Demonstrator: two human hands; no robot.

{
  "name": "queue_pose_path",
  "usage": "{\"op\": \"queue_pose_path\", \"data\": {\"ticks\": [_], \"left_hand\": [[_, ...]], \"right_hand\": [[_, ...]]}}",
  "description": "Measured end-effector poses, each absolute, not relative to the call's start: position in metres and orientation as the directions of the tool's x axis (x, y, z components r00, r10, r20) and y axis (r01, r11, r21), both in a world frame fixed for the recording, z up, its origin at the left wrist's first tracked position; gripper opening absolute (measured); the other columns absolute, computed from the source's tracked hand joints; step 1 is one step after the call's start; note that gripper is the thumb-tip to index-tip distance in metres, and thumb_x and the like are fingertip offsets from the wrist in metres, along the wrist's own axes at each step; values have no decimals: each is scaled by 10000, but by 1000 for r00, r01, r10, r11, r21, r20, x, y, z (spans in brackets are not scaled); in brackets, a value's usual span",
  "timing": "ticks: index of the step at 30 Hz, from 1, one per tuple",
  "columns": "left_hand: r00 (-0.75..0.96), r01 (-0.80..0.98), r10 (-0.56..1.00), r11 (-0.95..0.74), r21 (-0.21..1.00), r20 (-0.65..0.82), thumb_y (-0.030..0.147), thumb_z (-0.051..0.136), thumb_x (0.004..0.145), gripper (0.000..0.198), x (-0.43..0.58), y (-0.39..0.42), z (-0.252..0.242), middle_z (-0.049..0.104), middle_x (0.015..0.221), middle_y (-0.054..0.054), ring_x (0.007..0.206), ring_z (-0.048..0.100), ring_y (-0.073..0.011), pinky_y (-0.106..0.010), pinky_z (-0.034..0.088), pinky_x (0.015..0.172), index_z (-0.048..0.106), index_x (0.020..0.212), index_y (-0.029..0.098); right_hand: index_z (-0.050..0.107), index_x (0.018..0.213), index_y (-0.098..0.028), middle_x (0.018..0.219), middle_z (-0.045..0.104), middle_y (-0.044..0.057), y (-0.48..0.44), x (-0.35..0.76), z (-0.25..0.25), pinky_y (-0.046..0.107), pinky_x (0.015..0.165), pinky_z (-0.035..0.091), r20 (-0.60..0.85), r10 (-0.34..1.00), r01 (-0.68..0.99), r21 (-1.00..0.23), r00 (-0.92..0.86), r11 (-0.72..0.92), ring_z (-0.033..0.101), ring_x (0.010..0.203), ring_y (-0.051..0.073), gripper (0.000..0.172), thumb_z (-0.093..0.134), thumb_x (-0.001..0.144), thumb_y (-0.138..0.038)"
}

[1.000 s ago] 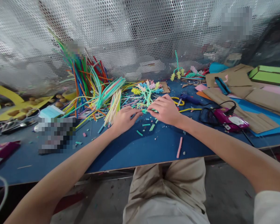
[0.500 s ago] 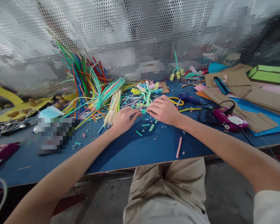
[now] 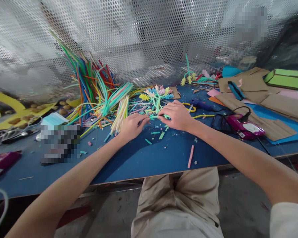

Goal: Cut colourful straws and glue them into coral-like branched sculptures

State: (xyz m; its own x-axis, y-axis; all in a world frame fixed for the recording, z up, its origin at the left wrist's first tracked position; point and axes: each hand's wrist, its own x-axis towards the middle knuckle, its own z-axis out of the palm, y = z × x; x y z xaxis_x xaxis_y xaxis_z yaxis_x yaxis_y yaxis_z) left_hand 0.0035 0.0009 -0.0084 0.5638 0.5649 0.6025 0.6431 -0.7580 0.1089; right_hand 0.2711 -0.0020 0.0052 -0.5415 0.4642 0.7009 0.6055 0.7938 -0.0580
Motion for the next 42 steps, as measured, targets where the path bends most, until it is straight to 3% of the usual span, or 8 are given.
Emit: {"op": "queue_pose_path", "data": {"ticks": [18,22,24,26,31,38,42], "left_hand": [[595,661,526,-750,3,607,375,539,1085,293,3,0,-7,825,1013,-36,876,727,-198,-366,556,853,784,1050,217],[578,673,548,-739,26,605,369,556,1077,281,3,2,-8,821,1006,-38,874,714,-202,-367,551,862,790,1040,217],[558,689,569,-724,46,604,366,559,1076,279,3,2,-7,815,956,-41,841,702,-200,-355,547,835,795,1062,217],[533,702,589,-709,71,607,365,557,1076,285,3,2,-6,806,918,-40,826,695,-201,-343,540,807,801,1056,221],[497,704,627,-695,143,599,363,555,1075,315,2,0,-4,808,930,-38,849,693,-202,-335,535,818,799,934,221],[485,694,630,-699,170,607,401,536,1081,337,0,3,-5,810,938,-49,835,686,-196,-328,534,802,801,983,217],[487,698,631,-697,165,604,401,539,1079,343,0,2,-5,811,951,-47,846,684,-199,-332,532,814,795,940,220]], "right_hand": [[740,904,-246,950,811,9,-5,267,5,406,867,373,683,516,640,-92,-517,763,685,897,204,239,570,1036,-349],[735,1058,-217,993,805,48,-8,273,14,379,851,440,685,596,598,-286,-419,749,706,879,217,276,516,1042,-385],[711,1036,-205,926,789,54,-6,281,19,344,785,474,678,664,585,-411,-317,699,697,793,205,325,454,1063,-403],[678,948,-206,837,762,52,1,291,23,319,723,478,674,704,614,-462,-225,639,670,703,192,350,423,1072,-412],[674,958,-202,843,762,73,21,319,31,326,757,489,645,746,756,-403,-164,515,666,696,204,310,428,1052,-366],[695,1062,-185,958,782,101,35,336,27,357,805,531,480,848,818,-379,-226,433,719,838,255,231,622,968,-384],[669,1240,-87,1221,738,231,42,335,13,419,937,538,242,920,923,-160,-308,350,715,1100,341,369,643,938,-297]]}}
